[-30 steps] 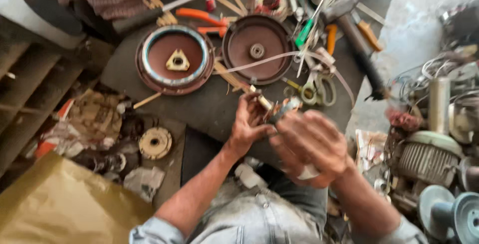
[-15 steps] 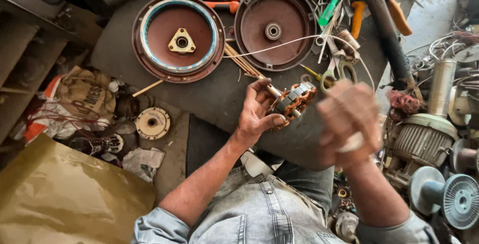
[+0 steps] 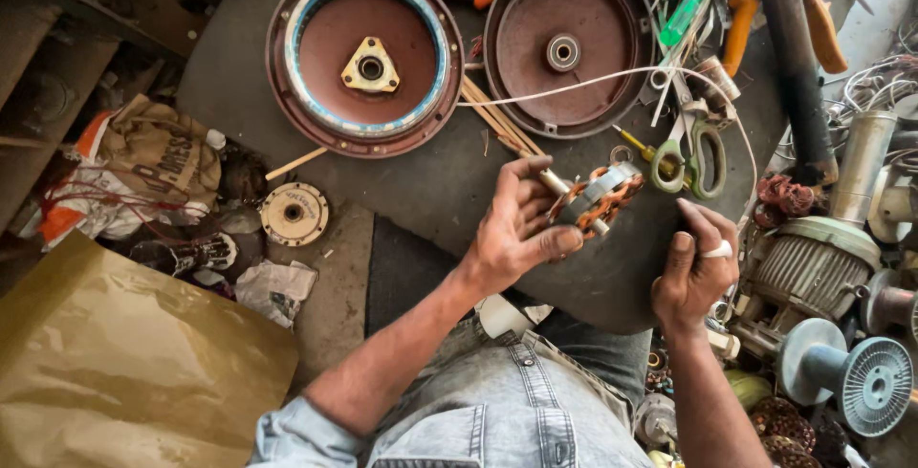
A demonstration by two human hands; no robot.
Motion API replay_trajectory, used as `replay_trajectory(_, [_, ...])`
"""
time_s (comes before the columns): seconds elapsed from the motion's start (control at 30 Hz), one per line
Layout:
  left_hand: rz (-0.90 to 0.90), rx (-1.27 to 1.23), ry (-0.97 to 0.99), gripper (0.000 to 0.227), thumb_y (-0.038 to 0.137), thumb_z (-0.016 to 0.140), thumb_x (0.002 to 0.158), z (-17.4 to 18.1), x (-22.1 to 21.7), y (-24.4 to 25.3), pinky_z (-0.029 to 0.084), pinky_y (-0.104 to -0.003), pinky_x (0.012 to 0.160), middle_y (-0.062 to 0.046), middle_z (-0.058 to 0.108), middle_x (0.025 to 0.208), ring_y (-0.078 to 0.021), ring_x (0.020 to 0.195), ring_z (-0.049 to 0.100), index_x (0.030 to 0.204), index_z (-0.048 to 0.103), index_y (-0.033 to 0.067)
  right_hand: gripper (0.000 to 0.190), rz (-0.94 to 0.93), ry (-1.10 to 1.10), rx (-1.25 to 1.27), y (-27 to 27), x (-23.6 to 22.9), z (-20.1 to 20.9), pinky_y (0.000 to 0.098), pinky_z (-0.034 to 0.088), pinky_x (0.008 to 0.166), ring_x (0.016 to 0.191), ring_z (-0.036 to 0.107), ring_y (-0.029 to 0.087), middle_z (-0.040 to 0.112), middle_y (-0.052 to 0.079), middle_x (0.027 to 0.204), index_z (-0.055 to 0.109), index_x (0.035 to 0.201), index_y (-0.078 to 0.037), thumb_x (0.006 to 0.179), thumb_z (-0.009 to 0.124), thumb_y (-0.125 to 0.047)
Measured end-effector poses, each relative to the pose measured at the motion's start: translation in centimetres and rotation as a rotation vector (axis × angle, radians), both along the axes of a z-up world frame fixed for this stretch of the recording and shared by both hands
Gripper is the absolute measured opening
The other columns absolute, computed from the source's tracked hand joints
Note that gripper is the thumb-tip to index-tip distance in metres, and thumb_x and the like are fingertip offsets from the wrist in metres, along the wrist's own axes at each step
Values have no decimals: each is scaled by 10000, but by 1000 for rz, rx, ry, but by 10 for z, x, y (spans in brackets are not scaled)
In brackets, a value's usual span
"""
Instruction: The person holds a small, circular electrical component with copper windings and uses a sanding block to smooth its surface. They rotate the component in their hands to sand different sections while working at a cluttered table.
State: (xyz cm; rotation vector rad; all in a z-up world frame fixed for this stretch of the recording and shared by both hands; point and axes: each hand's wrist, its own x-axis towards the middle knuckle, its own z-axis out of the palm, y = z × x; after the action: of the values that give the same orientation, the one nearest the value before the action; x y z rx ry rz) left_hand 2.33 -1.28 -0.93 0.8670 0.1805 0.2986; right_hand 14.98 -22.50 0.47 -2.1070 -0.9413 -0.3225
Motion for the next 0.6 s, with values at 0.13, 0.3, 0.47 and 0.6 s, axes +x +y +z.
replay_trajectory(0.13, [6, 217, 49, 963, 470, 818, 876, 6, -11, 6, 473, -413, 1179, -192, 578, 1400, -277, 1361, 588, 1539, 282, 23, 232, 46, -38, 47, 31, 13, 35, 362, 499, 1022, 1112, 654, 311, 692, 176, 1193, 692, 1270, -10, 1137, 581, -164])
replay_trajectory(0.3, [5, 274, 38, 957, 522, 816, 833, 6, -9, 6, 546, -405, 1075, -188, 634, 1316, -257, 1234, 653, 1491, 350, 7, 334, 562, -132, -91, 140, 74, 101, 411, 515, 912, 1057, 702, 313, 711, 206, 1190, 691, 1230, 46, 909, 642, 126])
replay_trajectory(0.47, [62, 286, 48, 954, 550, 803, 851, 12, -7, 4, 532, -391, 1082, -162, 629, 1315, -233, 1242, 641, 1485, 362, -10, 369, 802, -309, -485, 344, 113, 75, 469, 525, 734, 916, 689, 366, 736, 155, 956, 824, 1153, -166, 824, 725, -32])
replay_trajectory(0.6, [67, 218, 0, 916, 577, 748, 908, 7, -10, 0, 537, -373, 1079, -148, 609, 1323, -217, 1250, 628, 1498, 365, -10, 118, 734, -329, -604, 407, 119, 35, 459, 546, 663, 747, 714, 323, 726, 158, 801, 792, 856, -92, 764, 795, -167])
